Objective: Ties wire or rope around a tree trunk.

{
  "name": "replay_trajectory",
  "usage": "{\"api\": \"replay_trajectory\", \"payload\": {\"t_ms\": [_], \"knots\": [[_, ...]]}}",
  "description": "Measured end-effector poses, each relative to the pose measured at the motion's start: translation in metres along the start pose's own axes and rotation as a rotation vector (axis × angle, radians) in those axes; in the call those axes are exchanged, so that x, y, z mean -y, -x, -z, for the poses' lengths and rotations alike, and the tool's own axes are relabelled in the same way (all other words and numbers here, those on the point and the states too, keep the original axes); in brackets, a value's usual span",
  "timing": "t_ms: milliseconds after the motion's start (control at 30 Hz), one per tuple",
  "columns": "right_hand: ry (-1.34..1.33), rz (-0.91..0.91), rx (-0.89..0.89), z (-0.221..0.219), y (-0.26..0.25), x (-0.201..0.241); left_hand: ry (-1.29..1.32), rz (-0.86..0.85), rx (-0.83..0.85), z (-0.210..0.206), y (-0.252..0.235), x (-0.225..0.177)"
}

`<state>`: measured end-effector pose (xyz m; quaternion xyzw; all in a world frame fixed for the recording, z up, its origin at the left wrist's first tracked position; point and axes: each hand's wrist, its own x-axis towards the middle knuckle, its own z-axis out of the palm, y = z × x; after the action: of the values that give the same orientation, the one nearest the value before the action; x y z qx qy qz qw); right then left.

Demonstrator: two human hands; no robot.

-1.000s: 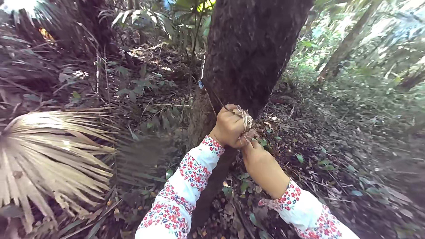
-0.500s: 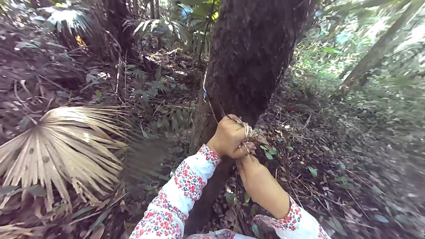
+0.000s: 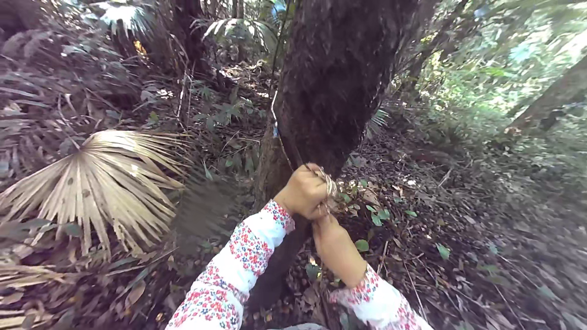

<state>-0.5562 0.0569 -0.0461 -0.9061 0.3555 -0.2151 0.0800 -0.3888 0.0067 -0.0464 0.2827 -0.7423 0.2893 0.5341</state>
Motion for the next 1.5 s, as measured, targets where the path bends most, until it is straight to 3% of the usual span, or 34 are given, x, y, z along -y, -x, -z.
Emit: {"api": "replay_trajectory", "payload": {"t_ms": [133, 267, 433, 533, 600, 700, 767, 833, 900, 1000, 1100, 1167, 1267, 1367, 1433, 1500], "knots": [[-0.032, 0.046, -0.026, -0.024, 0.002, -0.038, -0.092, 0.000, 0.045, -0.022, 0.017, -0.005], [-0.036, 0.070, -0.046, -0.026, 0.004, -0.048, -0.097, 0.019, 0.079, -0.025, 0.014, -0.014], [-0.028, -0.036, 0.157, -0.038, -0.003, -0.070, -0.205, 0.003, 0.091, -0.048, 0.035, -0.013], [-0.033, 0.007, 0.138, -0.040, 0.006, -0.078, -0.194, 0.024, 0.112, -0.052, 0.035, -0.025], [-0.032, 0.021, 0.144, -0.035, -0.007, -0.075, -0.206, 0.150, 0.205, -0.037, 0.017, -0.030], [-0.013, -0.068, 0.279, -0.043, -0.011, -0.085, -0.213, 0.483, 0.572, -0.028, -0.004, -0.056], [-0.015, -0.109, 0.357, -0.052, 0.006, -0.097, -0.172, 0.302, 0.411, -0.054, 0.031, -0.057], [-0.033, -0.076, 0.313, -0.049, 0.011, -0.097, -0.216, 0.119, 0.178, -0.069, 0.046, -0.044], [-0.046, 0.001, 0.199, -0.043, -0.003, -0.090, -0.213, 0.111, 0.106, -0.060, 0.035, -0.031], [-0.004, -0.020, 0.274, -0.041, -0.025, -0.086, -0.265, 0.153, 0.104, -0.054, 0.033, -0.017], [-0.060, -0.089, 0.346, -0.060, 0.000, -0.111, -0.189, 0.235, 0.256, -0.069, 0.048, -0.045], [-0.062, -0.094, 0.339, -0.057, 0.015, -0.114, -0.169, 0.206, 0.214, -0.076, 0.046, -0.057], [-0.054, -0.025, 0.228, -0.044, -0.005, -0.097, -0.137, 0.301, 0.252, -0.050, 0.018, -0.047], [-0.061, -0.005, 0.177, -0.052, -0.028, -0.089, -0.283, 0.137, 0.051, -0.055, 0.029, -0.015], [-0.062, -0.020, 0.223, -0.061, -0.023, -0.096, -0.312, 0.130, 0.052, -0.062, 0.043, -0.021], [-0.045, 0.041, 0.157, -0.062, -0.012, -0.095, -0.286, 0.098, 0.059, -0.062, 0.049, -0.021]]}}
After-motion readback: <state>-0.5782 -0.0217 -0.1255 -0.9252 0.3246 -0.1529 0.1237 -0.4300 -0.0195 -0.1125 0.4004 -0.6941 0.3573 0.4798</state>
